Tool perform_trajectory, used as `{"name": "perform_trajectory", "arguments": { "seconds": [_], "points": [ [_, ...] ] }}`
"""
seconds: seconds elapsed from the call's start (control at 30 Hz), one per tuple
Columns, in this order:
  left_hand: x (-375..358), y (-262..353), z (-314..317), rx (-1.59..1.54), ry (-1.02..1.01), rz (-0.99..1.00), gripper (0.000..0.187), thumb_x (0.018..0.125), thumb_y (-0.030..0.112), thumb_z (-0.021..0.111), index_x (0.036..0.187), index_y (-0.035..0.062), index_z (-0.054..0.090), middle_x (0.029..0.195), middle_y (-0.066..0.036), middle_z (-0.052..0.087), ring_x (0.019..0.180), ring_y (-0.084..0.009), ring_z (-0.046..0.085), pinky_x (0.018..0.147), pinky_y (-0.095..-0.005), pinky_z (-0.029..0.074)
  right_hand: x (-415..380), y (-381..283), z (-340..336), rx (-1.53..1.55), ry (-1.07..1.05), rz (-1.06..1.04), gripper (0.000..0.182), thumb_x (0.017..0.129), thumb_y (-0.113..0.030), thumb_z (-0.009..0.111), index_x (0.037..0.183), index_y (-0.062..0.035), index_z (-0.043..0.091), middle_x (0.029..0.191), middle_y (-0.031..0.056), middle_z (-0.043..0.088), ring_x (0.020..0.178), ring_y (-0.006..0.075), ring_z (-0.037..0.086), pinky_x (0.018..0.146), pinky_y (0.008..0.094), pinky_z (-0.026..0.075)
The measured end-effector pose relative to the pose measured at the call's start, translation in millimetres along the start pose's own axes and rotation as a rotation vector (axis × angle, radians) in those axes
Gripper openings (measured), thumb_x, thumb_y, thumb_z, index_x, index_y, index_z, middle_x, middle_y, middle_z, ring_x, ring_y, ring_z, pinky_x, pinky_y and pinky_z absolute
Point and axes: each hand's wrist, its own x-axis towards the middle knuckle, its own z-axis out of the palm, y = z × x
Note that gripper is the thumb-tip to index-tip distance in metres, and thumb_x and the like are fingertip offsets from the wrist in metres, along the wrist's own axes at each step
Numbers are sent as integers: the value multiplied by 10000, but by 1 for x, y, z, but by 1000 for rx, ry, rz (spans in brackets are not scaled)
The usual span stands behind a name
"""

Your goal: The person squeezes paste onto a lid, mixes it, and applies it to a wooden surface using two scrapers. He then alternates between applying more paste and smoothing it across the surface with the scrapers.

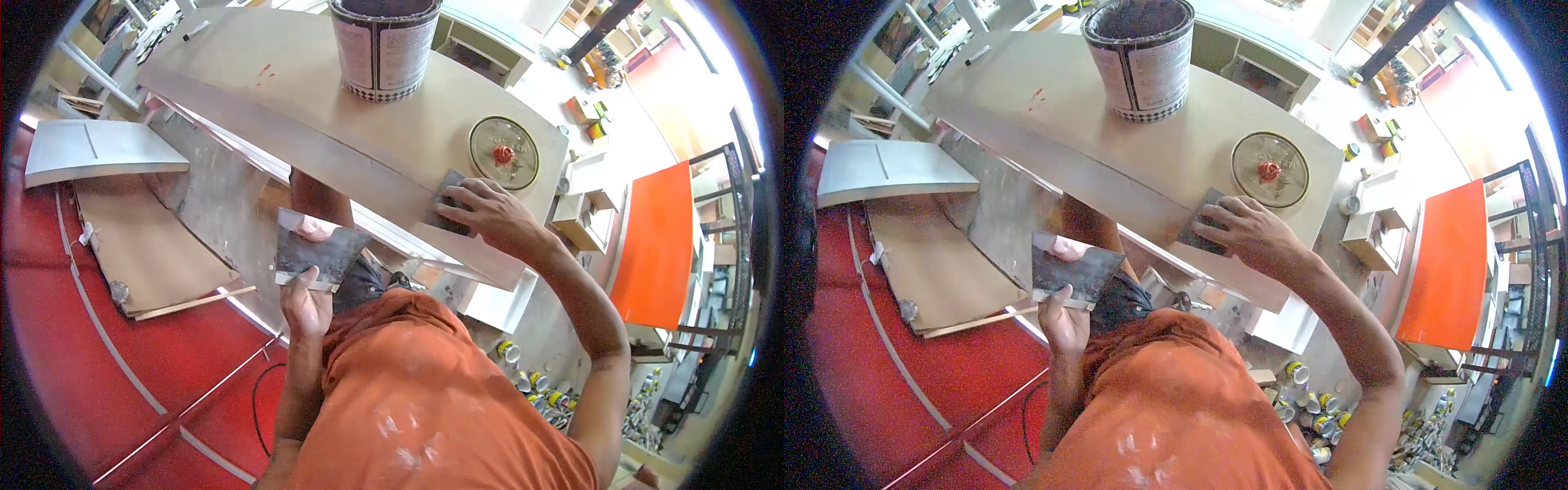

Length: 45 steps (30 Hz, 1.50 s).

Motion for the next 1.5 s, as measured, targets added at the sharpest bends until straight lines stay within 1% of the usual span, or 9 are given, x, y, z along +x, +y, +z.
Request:
{"name": "perform_trajectory", "arguments": {
  "seconds": [0.23,0.63,0.93,1.0,1.07,1.2,1.27,1.37,1.5],
  "points": [
    [5,-5,1,-2,-13,-87,485,804,0,573,1279,-3,474,1243,-117,549,1155,-276,532,1018,-451,408,-41,5,6,138,-25,58,682,653,-24,698,1296,-187,536,1349,74,468,1267,287,438,1068,412,398],
    [14,-12,28,-75,-98,-291,504,826,53,602,1311,31,467,1250,-129,572,1152,-296,554,989,-460,450,-136,-2,-2,167,-138,242,721,595,14,702,1269,-194,551,1342,53,475,1252,287,451,1043,404,426],
    [14,-21,68,-71,-144,-460,430,922,244,545,1306,62,480,1243,-94,576,1128,-270,565,971,-456,460,-166,-14,-44,56,-213,342,546,688,-53,697,1207,-190,595,1230,49,561,1148,242,517,988,409,417],
    [9,-30,76,-37,-116,-494,398,952,311,515,1274,76,509,1200,-84,603,1081,-271,594,942,-460,480,-142,-31,-54,138,-65,416,559,664,-11,698,1194,-158,599,1187,46,598,1214,263,484,1009,431,401],
    [-2,-42,87,-447,-361,-709,396,970,361,483,1256,90,522,1178,-96,606,1060,-270,598,910,-452,496,-111,-53,-56,600,401,391,481,707,-60,729,1167,-150,624,1234,97,554,1193,297,500,1025,421,392],
    [-41,-30,142,-620,-271,-815,423,968,351,489,1236,25,517,1103,-94,613,994,-231,601,909,-365,475,-38,-95,-41,932,744,-102,586,742,-96,738,1284,-111,517,1307,203,436,1255,381,420,1043,472,375],
    [-35,-34,115,-252,-225,-618,430,963,328,501,1227,-11,507,1107,-100,621,989,-240,609,884,-370,488,-13,-101,-18,917,865,12,500,801,-98,684,1269,-118,510,1257,191,442,1236,383,427,1040,467,379],
    [-34,-18,108,-116,-171,-420,490,947,370,531,1240,-20,489,1112,-102,621,986,-225,610,870,-364,493,-14,-55,-23,494,306,172,517,773,-22,611,1262,-165,524,1277,158,453,1209,368,446,1003,442,423],
    [-36,-3,64,91,-181,-213,428,963,369,496,1259,60,493,1127,-83,607,1019,-208,599,884,-371,489,-3,-31,-15,296,251,170,484,765,-81,673,1225,-177,558,1301,124,460,1228,333,443,1045,453,372]
  ]
}}
